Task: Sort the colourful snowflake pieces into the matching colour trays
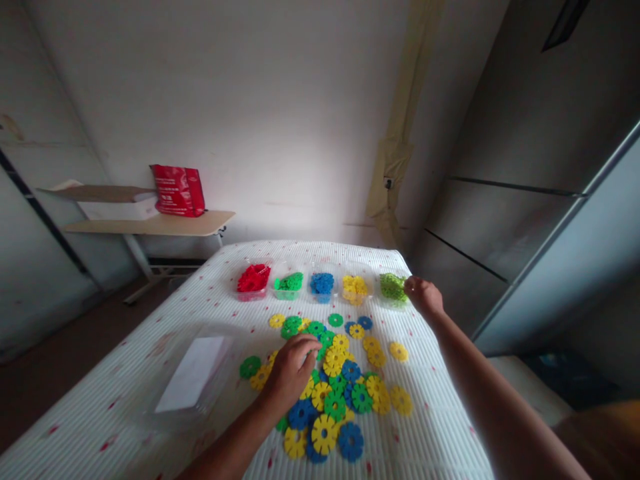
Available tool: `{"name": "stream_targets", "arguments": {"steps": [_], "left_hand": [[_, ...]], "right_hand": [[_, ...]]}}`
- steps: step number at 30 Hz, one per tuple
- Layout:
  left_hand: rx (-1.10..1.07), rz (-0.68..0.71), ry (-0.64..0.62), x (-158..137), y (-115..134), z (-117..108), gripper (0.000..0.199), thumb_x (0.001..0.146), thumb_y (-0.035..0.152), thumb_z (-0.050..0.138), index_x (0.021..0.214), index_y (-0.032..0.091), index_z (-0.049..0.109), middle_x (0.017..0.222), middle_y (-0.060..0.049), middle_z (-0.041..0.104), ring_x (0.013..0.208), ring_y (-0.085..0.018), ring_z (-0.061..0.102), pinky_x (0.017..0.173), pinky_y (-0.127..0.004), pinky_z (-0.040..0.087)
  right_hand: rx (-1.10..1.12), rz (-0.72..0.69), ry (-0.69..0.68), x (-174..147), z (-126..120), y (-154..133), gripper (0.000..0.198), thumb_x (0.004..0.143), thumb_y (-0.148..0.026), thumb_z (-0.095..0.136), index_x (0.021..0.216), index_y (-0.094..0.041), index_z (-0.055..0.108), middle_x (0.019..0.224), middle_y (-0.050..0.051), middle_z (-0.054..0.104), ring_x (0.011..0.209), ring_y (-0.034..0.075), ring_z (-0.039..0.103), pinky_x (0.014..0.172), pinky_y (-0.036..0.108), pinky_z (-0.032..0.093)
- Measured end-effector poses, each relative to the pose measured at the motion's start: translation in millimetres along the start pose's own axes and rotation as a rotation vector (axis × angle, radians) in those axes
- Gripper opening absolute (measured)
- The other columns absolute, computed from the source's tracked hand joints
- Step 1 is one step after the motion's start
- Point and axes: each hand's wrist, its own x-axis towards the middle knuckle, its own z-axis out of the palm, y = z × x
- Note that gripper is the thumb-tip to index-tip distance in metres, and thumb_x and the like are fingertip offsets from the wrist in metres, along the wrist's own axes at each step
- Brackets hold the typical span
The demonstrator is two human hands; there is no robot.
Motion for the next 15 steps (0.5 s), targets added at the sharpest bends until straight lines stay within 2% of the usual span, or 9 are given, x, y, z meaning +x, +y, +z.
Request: {"name": "stream_targets", "arguments": {"steps": [5,11,15], "left_hand": [[0.002,0.002,-0.011,-1,-2,-1,0.024,0.08,0.016,0.044,0.082,0.02,0.068,0.09,-0.005,0.069,0.088,-0.017,0.064,0.081,-0.03,0.052],[-0.01,0.004,0.008,-1,-5,0,0.023,0.08,0.017,0.045,0.082,0.02,0.068,0.09,-0.005,0.069,0.087,-0.017,0.064,0.08,-0.03,0.052],[-0.011,0.005,0.008,-1,-2,-1,0.023,0.08,0.016,0.045,0.082,0.019,0.068,0.09,-0.005,0.068,0.088,-0.016,0.063,0.081,-0.03,0.052]], "right_hand": [[0.073,0.049,0.006,0,4,-1,0.025,0.08,-0.033,0.049,0.085,-0.021,0.071,0.076,0.007,0.068,0.065,0.016,0.061,0.053,0.022,0.034],[0.121,0.157,0.201,0,-10,13,0.034,0.082,-0.035,0.041,0.088,-0.018,0.071,0.079,0.01,0.068,0.061,0.016,0.058,0.051,0.024,0.03],[0.224,0.088,0.336,-15,-16,24,0.032,0.08,-0.035,0.044,0.082,-0.016,0.07,0.074,0.007,0.067,0.059,0.015,0.056,0.052,0.023,0.031]]}}
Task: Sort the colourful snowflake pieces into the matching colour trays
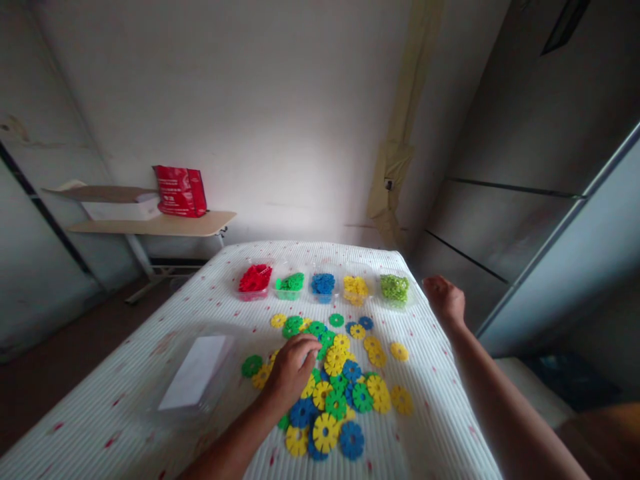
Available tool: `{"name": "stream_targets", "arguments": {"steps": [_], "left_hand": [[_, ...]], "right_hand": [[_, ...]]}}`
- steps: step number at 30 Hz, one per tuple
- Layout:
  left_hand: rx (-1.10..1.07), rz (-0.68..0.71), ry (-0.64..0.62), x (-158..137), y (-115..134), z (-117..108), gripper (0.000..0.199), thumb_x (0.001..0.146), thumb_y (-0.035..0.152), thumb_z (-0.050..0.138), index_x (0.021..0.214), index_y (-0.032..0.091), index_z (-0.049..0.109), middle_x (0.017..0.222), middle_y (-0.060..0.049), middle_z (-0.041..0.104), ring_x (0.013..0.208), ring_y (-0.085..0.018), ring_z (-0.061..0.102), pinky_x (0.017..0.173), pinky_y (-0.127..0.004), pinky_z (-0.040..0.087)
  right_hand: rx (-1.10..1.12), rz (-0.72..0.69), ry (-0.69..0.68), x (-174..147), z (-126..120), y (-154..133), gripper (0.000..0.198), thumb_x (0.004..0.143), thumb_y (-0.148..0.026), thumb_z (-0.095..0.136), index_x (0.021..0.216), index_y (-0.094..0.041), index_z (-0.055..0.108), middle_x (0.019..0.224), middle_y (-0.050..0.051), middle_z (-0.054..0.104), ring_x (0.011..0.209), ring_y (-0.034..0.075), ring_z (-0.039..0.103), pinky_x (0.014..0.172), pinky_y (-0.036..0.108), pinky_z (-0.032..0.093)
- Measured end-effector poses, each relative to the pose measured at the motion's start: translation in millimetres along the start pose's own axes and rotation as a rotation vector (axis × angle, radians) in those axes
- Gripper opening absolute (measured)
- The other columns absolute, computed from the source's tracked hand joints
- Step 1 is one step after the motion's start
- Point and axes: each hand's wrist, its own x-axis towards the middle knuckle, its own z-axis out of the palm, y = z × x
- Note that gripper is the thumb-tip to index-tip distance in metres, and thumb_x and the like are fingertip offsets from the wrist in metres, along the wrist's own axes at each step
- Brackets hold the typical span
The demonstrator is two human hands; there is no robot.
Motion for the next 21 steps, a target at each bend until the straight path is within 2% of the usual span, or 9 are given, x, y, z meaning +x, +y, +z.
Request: {"name": "stream_targets", "arguments": {"steps": [2,4,7,9,12,13,17,19,21], "left_hand": [[0.003,0.001,-0.004,1,2,-4,0.024,0.081,0.016,0.044,0.084,0.02,0.068,0.092,-0.005,0.068,0.089,-0.016,0.063,0.081,-0.03,0.051],[0.021,0.019,0.001,2,4,-10,0.025,0.082,0.016,0.044,0.087,0.02,0.067,0.093,-0.005,0.067,0.09,-0.016,0.062,0.083,-0.031,0.051],[0.089,0.067,0.001,0,8,-26,0.025,0.082,0.015,0.043,0.088,0.02,0.067,0.093,-0.006,0.067,0.091,-0.016,0.061,0.083,-0.031,0.05],[0.155,0.083,-0.024,-7,11,-37,0.025,0.081,0.015,0.044,0.088,0.02,0.067,0.093,-0.006,0.066,0.092,-0.017,0.06,0.083,-0.031,0.05],[0.259,0.099,-0.108,-27,14,-52,0.025,0.082,0.025,0.05,0.101,0.023,0.066,0.104,-0.006,0.064,0.099,-0.02,0.058,0.087,-0.034,0.048],[0.294,0.113,-0.145,-35,14,-55,0.03,0.081,0.031,0.053,0.109,0.024,0.064,0.112,-0.007,0.062,0.105,-0.022,0.056,0.09,-0.037,0.046],[0.452,0.155,-0.28,-66,8,-54,0.067,0.078,0.052,0.054,0.138,0.027,0.037,0.142,-0.01,0.038,0.128,-0.033,0.035,0.104,-0.055,0.029],[0.512,0.153,-0.325,-75,3,-49,0.073,0.079,0.055,0.052,0.143,0.029,0.026,0.149,-0.01,0.027,0.133,-0.037,0.026,0.104,-0.061,0.022],[0.538,0.148,-0.363,-79,0,-44,0.073,0.081,0.054,0.051,0.143,0.03,0.022,0.151,-0.009,0.023,0.135,-0.037,0.022,0.104,-0.062,0.02]], "right_hand": [[0.095,-0.098,0.037,-18,-4,1,0.033,0.08,-0.036,0.043,0.078,-0.015,0.068,0.072,0.006,0.066,0.059,0.014,0.056,0.053,0.022,0.034],[0.189,-0.244,-0.001,-43,-7,-2,0.034,0.082,-0.038,0.042,0.075,-0.015,0.066,0.071,0.006,0.065,0.058,0.013,0.056,0.054,0.022,0.037],[0.276,-0.5,-0.193,-83,-10,-9,0.031,0.086,-0.036,0.041,0.074,-0.018,0.063,0.071,0.004,0.064,0.058,0.012,0.057,0.056,0.022,0.041],[0.297,-0.592,-0.301,-103,-10,-10,0.028,0.087,-0.034,0.042,0.078,-0.02,0.064,0.075,0.004,0.065,0.062,0.013,0.06,0.059,0.023,0.045],[0.272,-0.612,-0.352,-120,-2,-2,0.026,0.087,-0.036,0.044,0.091,-0.022,0.066,0.09,0.007,0.067,0.08,0.017,0.064,0.071,0.028,0.05],[0.244,-0.605,-0.349,-124,2,3,0.028,0.086,-0.039,0.046,0.097,-0.023,0.065,0.1,0.008,0.067,0.089,0.02,0.063,0.077,0.031,0.051],[0.086,-0.573,-0.363,-141,20,22,0.051,0.084,-0.051,0.045,0.125,-0.021,0.054,0.131,0.014,0.052,0.119,0.029,0.048,0.094,0.045,0.043],[0.032,-0.569,-0.379,-150,27,27,0.056,0.086,-0.052,0.039,0.132,-0.021,0.047,0.136,0.014,0.047,0.126,0.03,0.04,0.098,0.048,0.038],[-0.001,-0.56,-0.372,-159,34,26,0.058,0.088,-0.052,0.036,0.135,-0.02,0.044,0.139,0.014,0.044,0.13,0.03,0.036,0.101,0.05,0.035]]}}
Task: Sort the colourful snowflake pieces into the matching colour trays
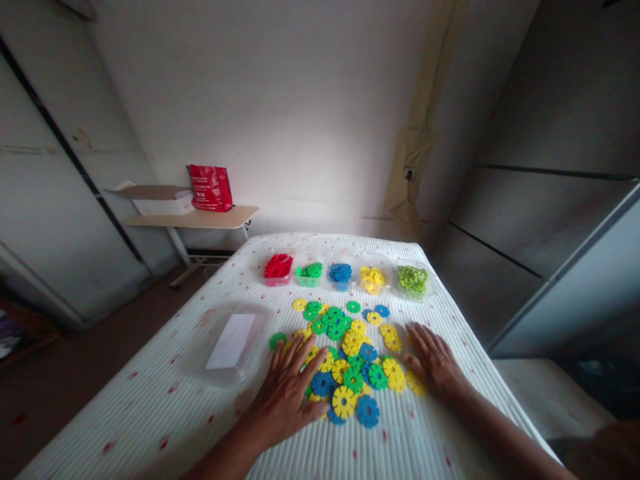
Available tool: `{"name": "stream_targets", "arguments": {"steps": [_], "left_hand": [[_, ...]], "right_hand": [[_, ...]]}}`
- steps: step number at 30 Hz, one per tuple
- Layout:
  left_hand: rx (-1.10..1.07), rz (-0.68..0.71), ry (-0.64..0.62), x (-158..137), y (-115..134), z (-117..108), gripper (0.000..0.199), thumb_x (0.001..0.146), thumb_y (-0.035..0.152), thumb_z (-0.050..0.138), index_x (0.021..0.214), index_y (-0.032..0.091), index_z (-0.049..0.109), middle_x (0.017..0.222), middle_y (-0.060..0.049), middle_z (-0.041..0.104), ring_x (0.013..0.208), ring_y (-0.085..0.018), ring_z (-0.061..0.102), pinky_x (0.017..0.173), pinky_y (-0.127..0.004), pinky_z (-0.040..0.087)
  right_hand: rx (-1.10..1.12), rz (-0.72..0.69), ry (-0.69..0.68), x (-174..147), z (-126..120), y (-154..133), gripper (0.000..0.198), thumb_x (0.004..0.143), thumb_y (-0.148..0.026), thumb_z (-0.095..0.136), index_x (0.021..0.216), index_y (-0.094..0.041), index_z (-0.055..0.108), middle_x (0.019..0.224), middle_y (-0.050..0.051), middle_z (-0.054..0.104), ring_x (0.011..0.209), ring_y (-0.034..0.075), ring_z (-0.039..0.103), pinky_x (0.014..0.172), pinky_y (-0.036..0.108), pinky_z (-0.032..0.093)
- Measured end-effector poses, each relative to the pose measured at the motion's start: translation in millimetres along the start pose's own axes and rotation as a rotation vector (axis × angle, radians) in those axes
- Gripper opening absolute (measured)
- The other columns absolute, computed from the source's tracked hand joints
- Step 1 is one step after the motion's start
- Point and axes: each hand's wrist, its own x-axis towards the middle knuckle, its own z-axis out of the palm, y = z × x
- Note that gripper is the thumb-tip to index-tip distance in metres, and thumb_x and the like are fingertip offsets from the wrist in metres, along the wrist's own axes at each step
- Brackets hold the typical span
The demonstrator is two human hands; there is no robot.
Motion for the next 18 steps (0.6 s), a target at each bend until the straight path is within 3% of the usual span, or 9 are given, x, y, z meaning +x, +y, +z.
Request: {"name": "stream_targets", "arguments": {"steps": [4,9,14,18], "left_hand": [[-0.004,0.015,-0.064,3,-1,4,0.071,0.082,0.055,0.049,0.143,0.032,0.021,0.15,-0.007,0.024,0.136,-0.036,0.019,0.105,-0.061,0.019],[-0.017,0.011,-0.078,3,-2,1,0.071,0.082,0.058,0.047,0.143,0.033,0.022,0.151,-0.007,0.024,0.136,-0.035,0.019,0.106,-0.06,0.019],[-0.028,0.026,-0.055,2,-1,-1,0.068,0.082,0.057,0.047,0.142,0.033,0.027,0.15,-0.006,0.025,0.135,-0.035,0.022,0.106,-0.061,0.018],[-0.042,0.024,-0.046,2,-2,0,0.065,0.083,0.056,0.046,0.141,0.032,0.029,0.15,-0.007,0.025,0.135,-0.035,0.022,0.106,-0.063,0.018]], "right_hand": [[-0.011,0.023,0.053,5,15,-18,0.061,0.089,-0.053,0.034,0.14,-0.02,0.036,0.14,0.015,0.042,0.13,0.031,0.036,0.102,0.05,0.033],[0.044,-0.044,0.062,26,21,-54,0.059,0.089,-0.051,0.039,0.143,-0.03,0.028,0.143,0.012,0.039,0.132,0.032,0.032,0.1,0.057,0.031],[0.08,-0.085,-0.112,46,9,-84,0.057,0.088,-0.055,0.037,0.139,-0.029,0.037,0.145,0.012,0.036,0.133,0.034,0.028,0.099,0.063,0.026],[0.171,-0.118,-0.103,58,-1,-88,0.051,0.089,-0.052,0.038,0.132,-0.026,0.047,0.141,0.012,0.042,0.13,0.032,0.033,0.1,0.059,0.03]]}}
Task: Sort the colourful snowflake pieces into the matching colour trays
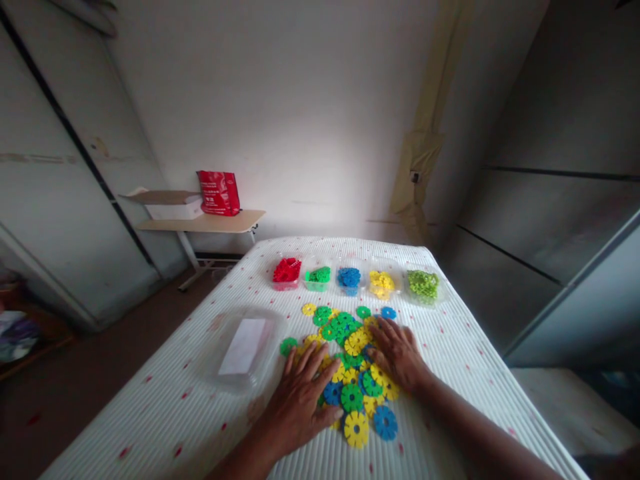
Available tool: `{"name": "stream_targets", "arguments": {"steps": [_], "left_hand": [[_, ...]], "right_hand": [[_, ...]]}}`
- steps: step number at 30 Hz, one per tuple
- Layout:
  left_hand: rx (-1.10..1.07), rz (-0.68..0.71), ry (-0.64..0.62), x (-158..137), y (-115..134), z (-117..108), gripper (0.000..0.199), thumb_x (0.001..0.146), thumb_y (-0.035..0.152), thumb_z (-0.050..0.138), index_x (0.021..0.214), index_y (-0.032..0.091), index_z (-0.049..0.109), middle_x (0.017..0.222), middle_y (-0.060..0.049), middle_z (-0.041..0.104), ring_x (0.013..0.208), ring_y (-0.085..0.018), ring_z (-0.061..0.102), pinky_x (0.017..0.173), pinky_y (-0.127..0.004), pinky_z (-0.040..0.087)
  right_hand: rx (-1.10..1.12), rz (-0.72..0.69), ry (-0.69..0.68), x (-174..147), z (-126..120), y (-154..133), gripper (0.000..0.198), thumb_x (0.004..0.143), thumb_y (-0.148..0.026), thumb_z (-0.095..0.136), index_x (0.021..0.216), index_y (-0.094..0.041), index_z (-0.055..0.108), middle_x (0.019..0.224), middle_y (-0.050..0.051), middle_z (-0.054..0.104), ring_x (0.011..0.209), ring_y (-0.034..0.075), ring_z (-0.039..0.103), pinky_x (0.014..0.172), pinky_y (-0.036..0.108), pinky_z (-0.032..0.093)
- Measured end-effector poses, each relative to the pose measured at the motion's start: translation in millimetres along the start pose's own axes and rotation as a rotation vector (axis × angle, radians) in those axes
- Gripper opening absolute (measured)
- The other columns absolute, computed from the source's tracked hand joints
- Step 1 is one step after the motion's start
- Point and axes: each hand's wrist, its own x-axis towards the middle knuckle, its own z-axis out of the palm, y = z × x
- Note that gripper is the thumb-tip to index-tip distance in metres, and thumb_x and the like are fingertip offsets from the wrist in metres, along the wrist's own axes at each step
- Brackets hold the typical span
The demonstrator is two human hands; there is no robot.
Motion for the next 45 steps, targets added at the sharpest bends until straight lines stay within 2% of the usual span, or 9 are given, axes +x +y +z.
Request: {"name": "stream_targets", "arguments": {"steps": [3,7,10,14,21,28,32,37,45], "left_hand": [[-0.021,-0.016,0.042,-1,-2,0,0.06,0.084,0.051,0.048,0.139,0.031,0.034,0.148,-0.007,0.029,0.134,-0.033,0.025,0.107,-0.06,0.021],[-0.068,-0.073,0.118,-1,-4,-1,0.042,0.089,0.035,0.045,0.13,0.027,0.047,0.139,-0.007,0.044,0.13,-0.027,0.035,0.108,-0.051,0.028],[-0.101,-0.096,0.221,0,-7,1,0.031,0.088,0.022,0.044,0.115,0.023,0.059,0.128,-0.008,0.053,0.124,-0.024,0.043,0.106,-0.045,0.034],[-0.155,-0.081,0.374,0,-10,7,0.027,0.086,0.013,0.042,0.101,0.021,0.063,0.116,-0.007,0.059,0.115,-0.021,0.05,0.101,-0.04,0.041],[-0.251,-0.082,0.463,8,-9,2,0.028,0.081,0.007,0.042,0.093,0.019,0.065,0.109,-0.007,0.061,0.108,-0.019,0.054,0.095,-0.034,0.046],[-0.244,-0.094,0.412,53,-7,-21,0.029,0.076,0.004,0.045,0.09,0.018,0.067,0.104,-0.007,0.062,0.102,-0.018,0.056,0.091,-0.034,0.048],[-0.145,-0.129,0.425,68,-17,-10,0.028,0.077,0.005,0.046,0.093,0.018,0.066,0.104,-0.008,0.061,0.103,-0.02,0.055,0.092,-0.036,0.048],[-0.098,-0.189,0.362,58,-31,12,0.03,0.079,0.006,0.046,0.098,0.018,0.066,0.109,-0.01,0.06,0.105,-0.021,0.055,0.093,-0.037,0.048],[-0.137,-0.212,0.348,55,-33,19,0.03,0.079,0.009,0.047,0.1,0.02,0.066,0.111,-0.008,0.062,0.106,-0.02,0.056,0.095,-0.037,0.048]], "right_hand": [[0.168,0.02,0.138,5,-4,13,0.042,0.09,-0.044,0.037,0.119,-0.021,0.058,0.131,0.012,0.052,0.122,0.026,0.044,0.1,0.05,0.036],[0.401,0.209,0.315,2,-8,44,0.036,0.084,-0.041,0.042,0.098,-0.017,0.065,0.106,0.013,0.065,0.098,0.024,0.06,0.086,0.04,0.048],[0.494,0.407,0.318,-1,-11,62,0.033,0.078,-0.04,0.045,0.09,-0.017,0.067,0.091,0.01,0.069,0.079,0.022,0.064,0.071,0.035,0.05],[0.532,0.544,0.326,-1,-16,70,0.03,0.07,-0.038,0.05,0.081,-0.018,0.068,0.083,0.007,0.071,0.08,0.023,0.063,0.074,0.034,0.048],[0.59,0.469,0.232,0,-22,62,0.03,0.067,-0.039,0.053,0.081,-0.018,0.068,0.08,0.005,0.071,0.076,0.021,0.062,0.069,0.031,0.047],[0.481,0.348,0.115,-3,-26,64,0.042,0.074,-0.05,0.051,0.092,-0.016,0.068,0.086,0.008,0.069,0.071,0.02,0.062,0.066,0.029,0.048],[0.335,0.247,0.061,-3,-23,64,0.042,0.073,-0.05,0.055,0.097,-0.018,0.068,0.093,0.009,0.066,0.073,0.02,0.061,0.066,0.029,0.048],[0.175,0.218,-0.001,-3,-22,56,0.038,0.072,-0.044,0.059,0.101,-0.021,0.066,0.1,0.008,0.061,0.08,0.02,0.06,0.072,0.03,0.047],[0.099,0.216,-0.067,-3,-27,48,0.024,0.074,-0.036,0.056,0.089,-0.02,0.065,0.088,0.004,0.058,0.08,0.017,0.058,0.07,0.025,0.043]]}}
